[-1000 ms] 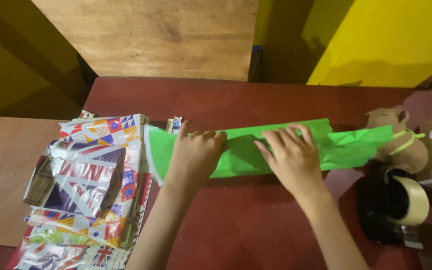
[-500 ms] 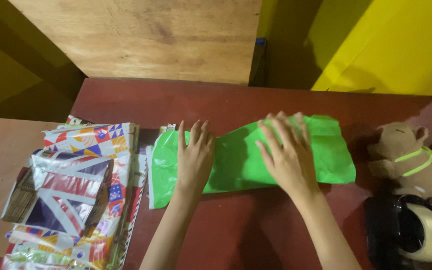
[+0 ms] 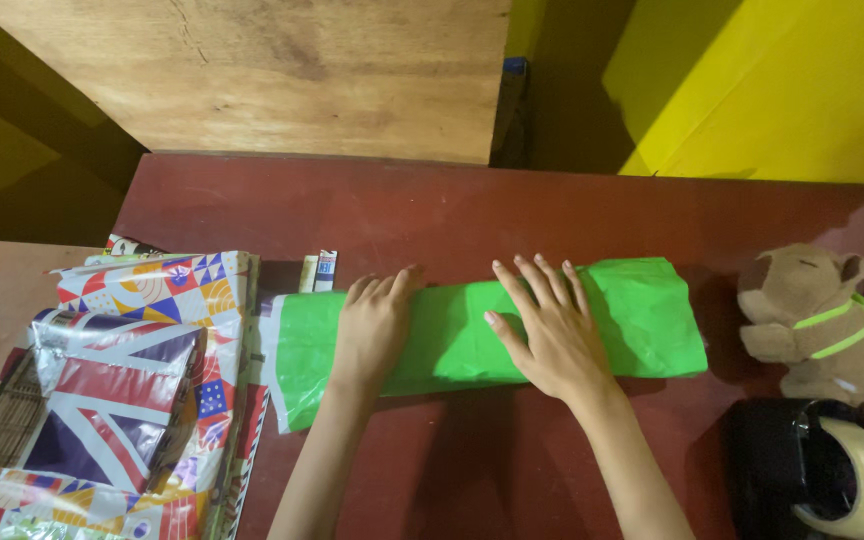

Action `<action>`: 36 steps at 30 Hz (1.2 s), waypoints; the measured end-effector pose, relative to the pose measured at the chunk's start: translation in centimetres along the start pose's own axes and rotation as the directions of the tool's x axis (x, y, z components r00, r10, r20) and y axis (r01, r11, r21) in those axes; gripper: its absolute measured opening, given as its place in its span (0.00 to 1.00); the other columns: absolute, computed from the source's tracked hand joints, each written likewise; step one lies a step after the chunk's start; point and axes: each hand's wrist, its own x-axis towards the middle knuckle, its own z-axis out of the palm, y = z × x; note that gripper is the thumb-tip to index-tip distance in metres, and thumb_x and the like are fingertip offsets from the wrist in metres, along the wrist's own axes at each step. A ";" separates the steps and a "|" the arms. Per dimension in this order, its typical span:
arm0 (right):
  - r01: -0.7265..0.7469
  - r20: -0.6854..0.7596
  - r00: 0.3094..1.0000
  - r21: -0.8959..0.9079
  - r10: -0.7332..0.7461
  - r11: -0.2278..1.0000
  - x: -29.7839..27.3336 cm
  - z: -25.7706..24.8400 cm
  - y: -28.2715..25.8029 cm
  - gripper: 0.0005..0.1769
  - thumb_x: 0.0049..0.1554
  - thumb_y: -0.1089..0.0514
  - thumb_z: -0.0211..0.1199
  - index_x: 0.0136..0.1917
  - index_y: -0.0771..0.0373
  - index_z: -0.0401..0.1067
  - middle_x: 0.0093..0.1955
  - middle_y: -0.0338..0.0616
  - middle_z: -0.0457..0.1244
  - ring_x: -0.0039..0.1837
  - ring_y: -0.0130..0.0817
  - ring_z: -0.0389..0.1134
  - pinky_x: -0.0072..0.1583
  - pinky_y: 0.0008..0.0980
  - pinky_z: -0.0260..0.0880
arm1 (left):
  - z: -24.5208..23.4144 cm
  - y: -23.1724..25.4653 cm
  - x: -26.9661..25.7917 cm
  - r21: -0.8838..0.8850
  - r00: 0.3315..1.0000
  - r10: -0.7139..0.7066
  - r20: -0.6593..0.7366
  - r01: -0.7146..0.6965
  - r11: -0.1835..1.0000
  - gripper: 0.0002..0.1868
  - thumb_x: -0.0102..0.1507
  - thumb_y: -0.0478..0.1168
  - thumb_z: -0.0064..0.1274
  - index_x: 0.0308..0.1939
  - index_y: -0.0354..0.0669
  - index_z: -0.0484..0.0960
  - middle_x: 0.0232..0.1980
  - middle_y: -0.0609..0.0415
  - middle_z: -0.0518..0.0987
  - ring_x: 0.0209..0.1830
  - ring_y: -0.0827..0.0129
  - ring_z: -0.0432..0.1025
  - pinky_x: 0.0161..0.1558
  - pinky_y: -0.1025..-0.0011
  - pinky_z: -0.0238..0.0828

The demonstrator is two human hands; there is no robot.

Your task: The person wraps a small cardboard box and then a smartphone box in green poly mailers. They fold the mailer around each item, seal the edges with clear packing tape using a handheld dispenser, and smooth the package. The wrapped items remain on the table.

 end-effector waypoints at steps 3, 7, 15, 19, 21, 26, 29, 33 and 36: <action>-0.004 -0.030 1.000 0.021 0.004 1.000 -0.4 -0.4 -0.4 0.32 0.66 0.38 0.45 0.75 0.58 0.62 0.70 0.51 0.60 0.75 0.47 0.55 0.79 0.52 0.42 | -0.4 0.2 -0.6 0.047 0.952 0.170 -0.254 -0.164 0.985 0.19 0.62 0.32 0.50 0.59 0.42 0.76 0.51 0.47 0.83 0.55 0.55 0.76 0.68 0.56 0.66; 0.023 -0.145 0.989 -0.041 -0.029 0.999 -1.1 -0.7 -0.9 0.28 0.64 0.42 0.51 0.70 0.61 0.66 0.65 0.53 0.62 0.70 0.50 0.60 0.77 0.54 0.47 | -1.5 1.2 -1.5 -0.171 0.967 0.186 -0.176 -0.216 0.961 0.18 0.68 0.49 0.57 0.56 0.44 0.78 0.54 0.49 0.82 0.57 0.54 0.74 0.66 0.57 0.66; 0.025 -0.347 0.933 -0.199 -0.095 0.980 -4.6 0.4 -1.2 0.29 0.65 0.40 0.52 0.70 0.60 0.69 0.64 0.53 0.62 0.69 0.49 0.61 0.77 0.58 0.47 | -3.2 2.2 -3.8 -0.010 0.925 0.311 -0.219 -0.321 0.947 0.37 0.58 0.61 0.62 0.61 0.39 0.76 0.56 0.48 0.78 0.57 0.55 0.72 0.68 0.48 0.60; 0.078 -0.505 0.819 -0.376 -0.275 0.923 -7.8 1.0 -1.3 0.30 0.65 0.34 0.52 0.67 0.57 0.70 0.62 0.48 0.63 0.65 0.45 0.63 0.74 0.59 0.45 | -2.2 2.1 -7.3 0.083 0.861 0.433 -0.268 -0.427 0.900 0.34 0.62 0.62 0.62 0.59 0.40 0.74 0.54 0.50 0.76 0.55 0.58 0.72 0.71 0.46 0.61; 0.145 -0.533 0.760 -0.418 -0.372 0.897 -9.4 0.0 -1.4 0.29 0.64 0.32 0.53 0.65 0.53 0.71 0.60 0.44 0.63 0.60 0.41 0.63 0.72 0.58 0.44 | -1.6 2.1 -9.4 0.216 0.781 0.540 -0.314 -0.495 0.842 0.28 0.65 0.59 0.61 0.58 0.47 0.71 0.60 0.52 0.76 0.57 0.61 0.71 0.72 0.48 0.61; 0.133 -0.227 0.962 -0.090 -0.150 0.987 -11.7 -5.0 -2.6 0.16 0.62 0.40 0.62 0.58 0.48 0.75 0.52 0.35 0.66 0.52 0.32 0.67 0.79 0.53 0.54 | -1.0 2.1 -12.9 0.269 0.733 0.627 -0.265 -0.568 0.778 0.21 0.66 0.54 0.58 0.56 0.53 0.69 0.65 0.48 0.74 0.64 0.57 0.70 0.73 0.49 0.59; 0.155 -0.279 0.951 0.062 -0.132 0.986 -10.3 -7.2 -2.9 0.32 0.57 0.43 0.62 0.68 0.64 0.72 0.67 0.53 0.66 0.66 0.50 0.66 0.74 0.51 0.53 | -1.9 3.0 -13.8 0.106 0.793 0.542 -0.279 -0.535 0.838 0.22 0.65 0.57 0.55 0.52 0.48 0.70 0.69 0.38 0.71 0.68 0.46 0.68 0.70 0.45 0.56; 0.075 -0.125 0.991 0.183 -0.052 0.980 -9.4 -8.2 -3.5 0.23 0.58 0.46 0.64 0.62 0.59 0.76 0.58 0.45 0.69 0.62 0.46 0.67 0.74 0.52 0.54 | -3.1 4.4 -12.8 -0.065 0.926 0.334 -0.178 -0.350 0.934 0.22 0.71 0.51 0.52 0.65 0.48 0.72 0.73 0.45 0.71 0.73 0.52 0.67 0.78 0.48 0.53; 0.058 -0.118 0.992 0.237 -0.031 0.970 -9.5 -8.3 -3.5 0.18 0.57 0.46 0.65 0.57 0.56 0.77 0.55 0.41 0.70 0.60 0.43 0.68 0.72 0.48 0.57 | -4.3 4.5 -10.8 -0.099 0.936 0.236 -0.262 -0.269 0.958 0.28 0.68 0.52 0.52 0.67 0.42 0.72 0.67 0.44 0.75 0.70 0.46 0.68 0.75 0.47 0.48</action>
